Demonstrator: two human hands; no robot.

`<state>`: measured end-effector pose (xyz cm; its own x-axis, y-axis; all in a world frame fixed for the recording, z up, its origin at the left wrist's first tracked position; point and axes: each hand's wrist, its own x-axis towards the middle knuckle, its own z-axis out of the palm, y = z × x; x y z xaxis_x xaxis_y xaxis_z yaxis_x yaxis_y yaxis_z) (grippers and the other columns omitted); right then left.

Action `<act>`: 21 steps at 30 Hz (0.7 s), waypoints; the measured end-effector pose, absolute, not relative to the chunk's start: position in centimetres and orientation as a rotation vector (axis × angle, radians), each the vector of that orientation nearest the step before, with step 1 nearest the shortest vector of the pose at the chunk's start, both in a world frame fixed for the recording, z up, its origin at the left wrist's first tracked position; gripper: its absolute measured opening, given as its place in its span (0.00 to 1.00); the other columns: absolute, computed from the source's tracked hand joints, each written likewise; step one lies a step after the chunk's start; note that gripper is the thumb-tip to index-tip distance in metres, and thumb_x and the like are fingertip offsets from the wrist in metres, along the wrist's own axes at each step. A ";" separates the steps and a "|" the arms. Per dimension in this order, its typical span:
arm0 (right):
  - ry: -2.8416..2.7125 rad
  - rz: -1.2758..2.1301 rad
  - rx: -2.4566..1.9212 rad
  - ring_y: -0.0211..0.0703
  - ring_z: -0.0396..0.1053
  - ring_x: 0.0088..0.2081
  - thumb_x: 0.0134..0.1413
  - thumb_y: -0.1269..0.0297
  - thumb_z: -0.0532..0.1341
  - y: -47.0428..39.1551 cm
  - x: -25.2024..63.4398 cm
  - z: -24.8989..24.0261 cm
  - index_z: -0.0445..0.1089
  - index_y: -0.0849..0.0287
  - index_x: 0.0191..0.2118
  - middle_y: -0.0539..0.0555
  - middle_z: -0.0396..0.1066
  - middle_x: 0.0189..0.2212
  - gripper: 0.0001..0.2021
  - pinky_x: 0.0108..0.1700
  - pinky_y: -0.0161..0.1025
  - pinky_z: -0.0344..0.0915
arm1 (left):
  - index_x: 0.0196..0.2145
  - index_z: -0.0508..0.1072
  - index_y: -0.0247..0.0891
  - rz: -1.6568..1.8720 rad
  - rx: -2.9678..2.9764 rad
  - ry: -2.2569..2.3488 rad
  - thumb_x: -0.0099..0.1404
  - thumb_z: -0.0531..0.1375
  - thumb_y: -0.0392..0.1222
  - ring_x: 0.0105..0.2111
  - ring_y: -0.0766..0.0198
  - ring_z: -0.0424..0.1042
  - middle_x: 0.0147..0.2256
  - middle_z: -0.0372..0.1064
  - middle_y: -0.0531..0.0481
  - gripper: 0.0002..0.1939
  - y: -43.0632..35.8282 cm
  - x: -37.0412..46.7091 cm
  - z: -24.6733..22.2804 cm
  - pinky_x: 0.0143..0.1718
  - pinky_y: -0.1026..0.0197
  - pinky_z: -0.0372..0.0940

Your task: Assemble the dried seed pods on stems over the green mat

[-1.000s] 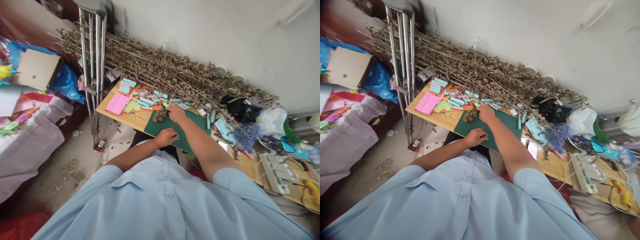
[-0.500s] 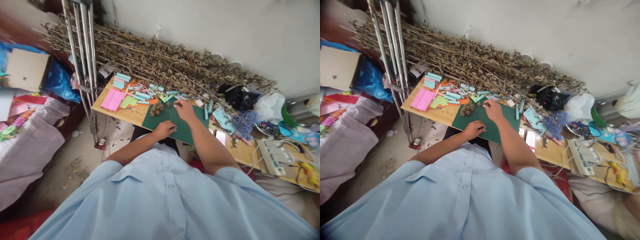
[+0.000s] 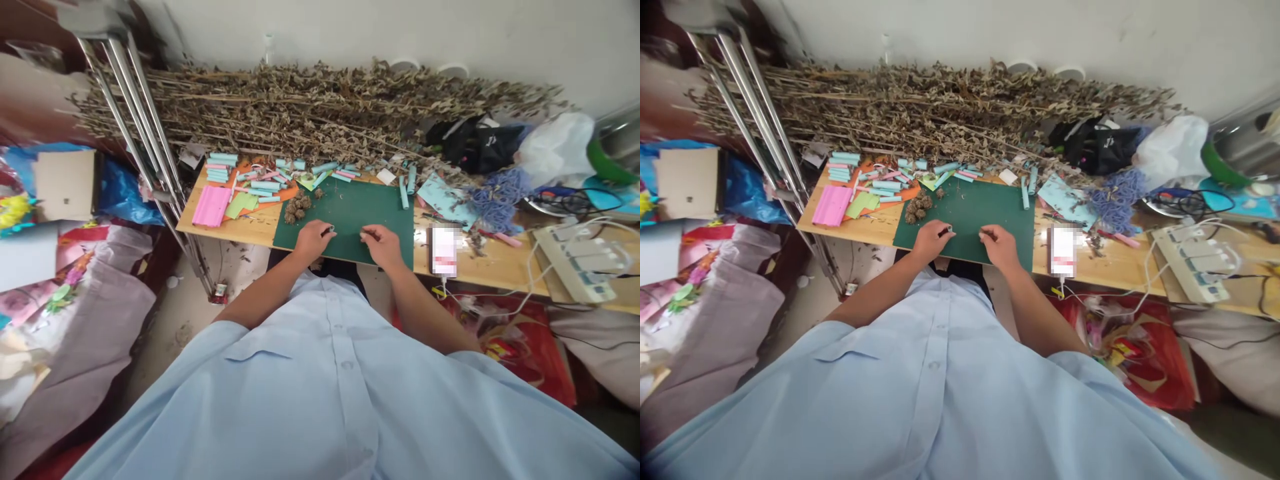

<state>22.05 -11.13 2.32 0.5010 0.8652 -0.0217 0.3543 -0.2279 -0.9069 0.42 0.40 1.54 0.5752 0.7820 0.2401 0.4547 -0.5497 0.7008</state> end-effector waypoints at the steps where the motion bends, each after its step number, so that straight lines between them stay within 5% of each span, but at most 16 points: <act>1: -1.023 0.680 -1.795 0.48 0.76 0.35 0.53 0.49 0.66 -11.2 22.0 2.2 0.79 0.57 0.44 0.53 0.80 0.31 0.19 0.46 0.50 0.74 | 0.39 0.82 0.39 0.725 2.241 0.983 0.68 0.69 0.42 0.41 0.58 0.73 0.36 0.76 0.46 0.04 0.4 0.5 1.5 0.47 0.58 0.67; 11: -1.078 0.648 -1.738 0.47 0.74 0.32 0.55 0.47 0.64 -12.1 21.8 1.8 0.80 0.58 0.46 0.53 0.78 0.29 0.21 0.41 0.47 0.72 | 0.40 0.81 0.38 0.727 2.245 1.037 0.67 0.70 0.41 0.43 0.57 0.74 0.38 0.76 0.46 0.06 0.2 0.7 2.0 0.50 0.56 0.69; 17: -1.105 0.656 -1.699 0.46 0.73 0.32 0.56 0.48 0.65 -12.3 21.8 1.6 0.79 0.57 0.47 0.55 0.80 0.33 0.20 0.42 0.47 0.73 | 0.48 0.77 0.36 0.881 2.147 1.109 0.62 0.74 0.43 0.44 0.57 0.74 0.45 0.75 0.43 0.19 -1.8 -1.0 2.8 0.51 0.55 0.71; 21: -1.086 0.677 -1.638 0.46 0.74 0.36 0.56 0.47 0.65 -12.3 21.6 1.4 0.76 0.56 0.50 0.57 0.81 0.41 0.21 0.45 0.47 0.74 | 0.39 0.77 0.37 0.963 2.104 1.044 0.70 0.66 0.45 0.39 0.60 0.73 0.36 0.73 0.46 0.09 -5.6 -0.5 2.9 0.47 0.57 0.71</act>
